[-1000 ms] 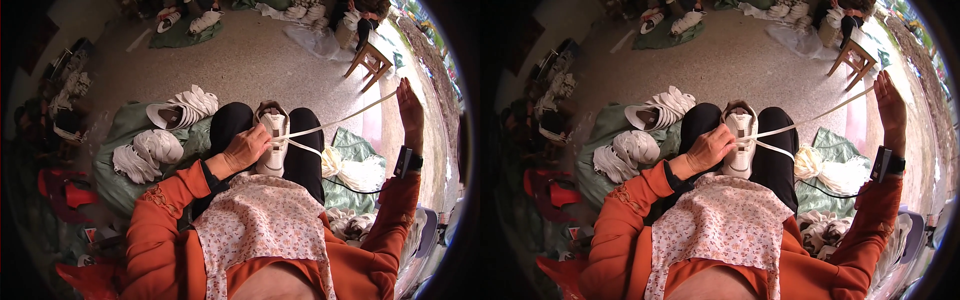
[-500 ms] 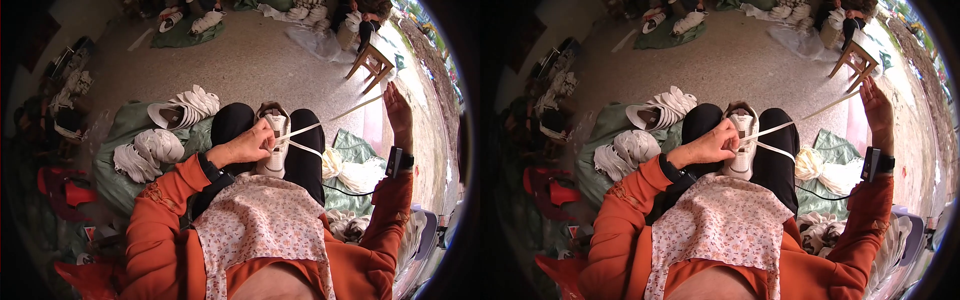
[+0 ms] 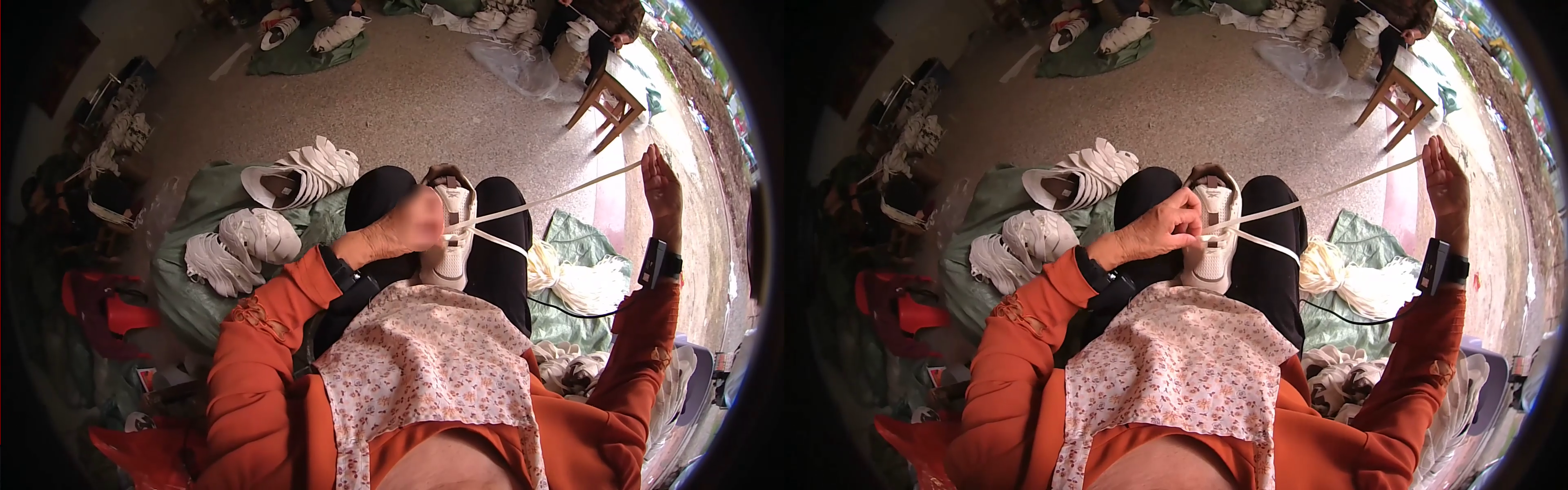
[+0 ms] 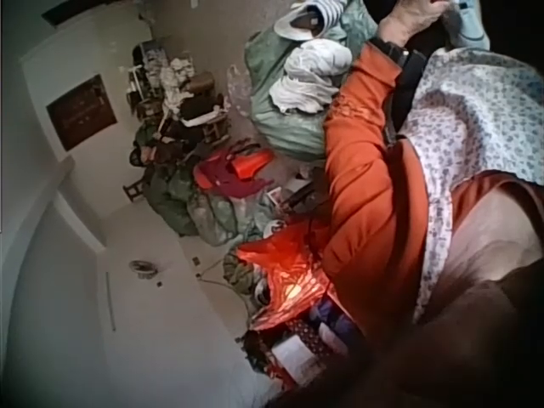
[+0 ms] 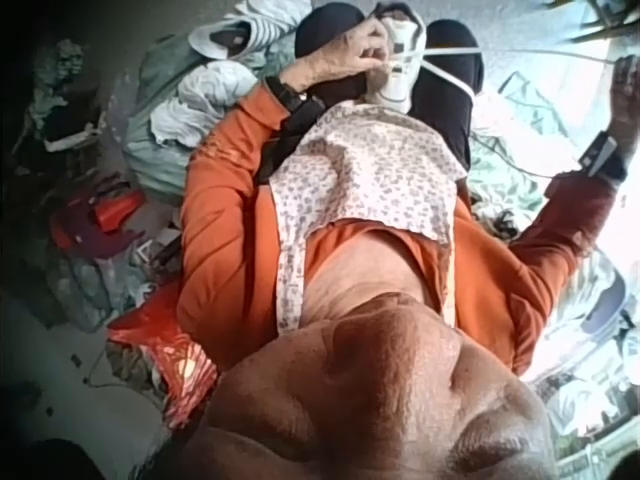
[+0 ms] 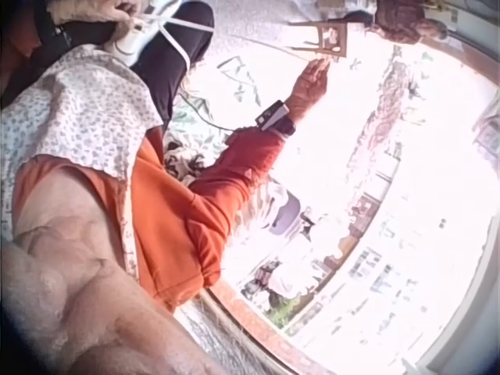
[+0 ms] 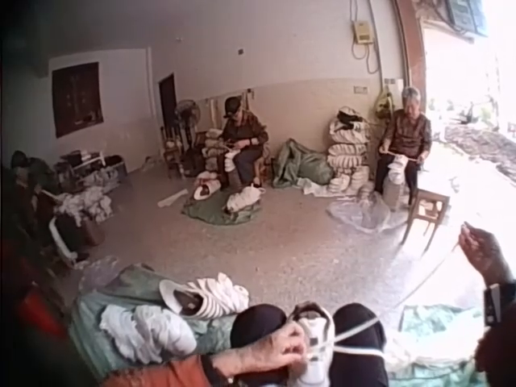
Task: Insert and thread white laces into a sneaker.
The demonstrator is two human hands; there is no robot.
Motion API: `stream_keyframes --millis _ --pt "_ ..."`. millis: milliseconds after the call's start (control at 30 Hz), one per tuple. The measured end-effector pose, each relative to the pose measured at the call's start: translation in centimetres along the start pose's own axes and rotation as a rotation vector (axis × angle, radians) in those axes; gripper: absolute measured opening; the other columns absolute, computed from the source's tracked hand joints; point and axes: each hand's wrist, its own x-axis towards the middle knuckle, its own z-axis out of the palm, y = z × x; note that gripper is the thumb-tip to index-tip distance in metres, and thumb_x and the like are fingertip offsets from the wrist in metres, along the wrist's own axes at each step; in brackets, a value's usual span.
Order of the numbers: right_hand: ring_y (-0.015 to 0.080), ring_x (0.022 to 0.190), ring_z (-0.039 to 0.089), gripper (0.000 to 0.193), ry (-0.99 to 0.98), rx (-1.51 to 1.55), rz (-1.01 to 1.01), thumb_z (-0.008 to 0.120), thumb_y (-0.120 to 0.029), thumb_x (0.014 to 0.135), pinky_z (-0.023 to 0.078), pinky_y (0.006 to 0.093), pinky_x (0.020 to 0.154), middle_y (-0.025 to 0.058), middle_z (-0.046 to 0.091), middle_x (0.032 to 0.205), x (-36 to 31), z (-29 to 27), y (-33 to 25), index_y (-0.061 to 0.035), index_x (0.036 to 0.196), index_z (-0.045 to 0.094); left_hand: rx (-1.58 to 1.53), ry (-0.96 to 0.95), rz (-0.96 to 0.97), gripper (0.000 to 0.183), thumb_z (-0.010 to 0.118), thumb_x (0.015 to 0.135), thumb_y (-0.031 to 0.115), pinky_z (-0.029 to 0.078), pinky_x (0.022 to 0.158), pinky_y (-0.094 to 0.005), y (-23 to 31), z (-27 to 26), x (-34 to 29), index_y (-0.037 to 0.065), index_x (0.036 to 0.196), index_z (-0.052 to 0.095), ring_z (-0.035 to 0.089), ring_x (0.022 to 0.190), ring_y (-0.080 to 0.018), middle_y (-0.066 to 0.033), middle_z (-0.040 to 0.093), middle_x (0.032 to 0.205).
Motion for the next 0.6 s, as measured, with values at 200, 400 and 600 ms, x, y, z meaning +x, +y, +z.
stream_keyframes --millis 200,400,600 --pt "0.0296 0.119 0.055 0.036 0.177 -0.014 -0.080 0.045 0.000 0.095 0.044 0.0415 0.106 0.0229 0.057 0.123 0.2 -0.5 0.3 0.0109 0.130 0.042 -0.048 0.006 -0.059 0.010 0.072 0.076 0.000 0.047 0.066 -0.0219 0.4 0.0 -0.4 0.001 0.079 0.062 0.051 0.072 -0.0080 -0.0023 0.046 0.100" --pt "0.0308 0.118 0.056 0.034 0.181 0.029 -0.063 0.045 0.002 0.095 0.045 0.0424 0.105 0.0231 0.056 0.123 0.1 -1.2 0.2 0.0114 0.127 0.044 -0.052 0.043 -0.059 0.011 0.072 0.075 -0.001 0.049 0.066 -0.0224 0.0 0.1 -0.6 -0.001 0.077 0.062 0.054 0.075 -0.0084 -0.0033 0.047 0.101" --pt "0.0288 0.113 0.059 0.031 0.173 0.019 -0.005 0.046 0.002 0.094 0.047 0.0405 0.103 0.0220 0.060 0.117 -0.1 -1.5 0.8 0.0108 0.124 0.047 -0.076 -0.186 -0.085 0.017 0.074 0.072 0.001 0.049 0.075 -0.0259 0.9 -1.5 -0.5 -0.002 0.076 0.058 0.054 0.085 -0.0126 -0.0062 0.041 0.112"
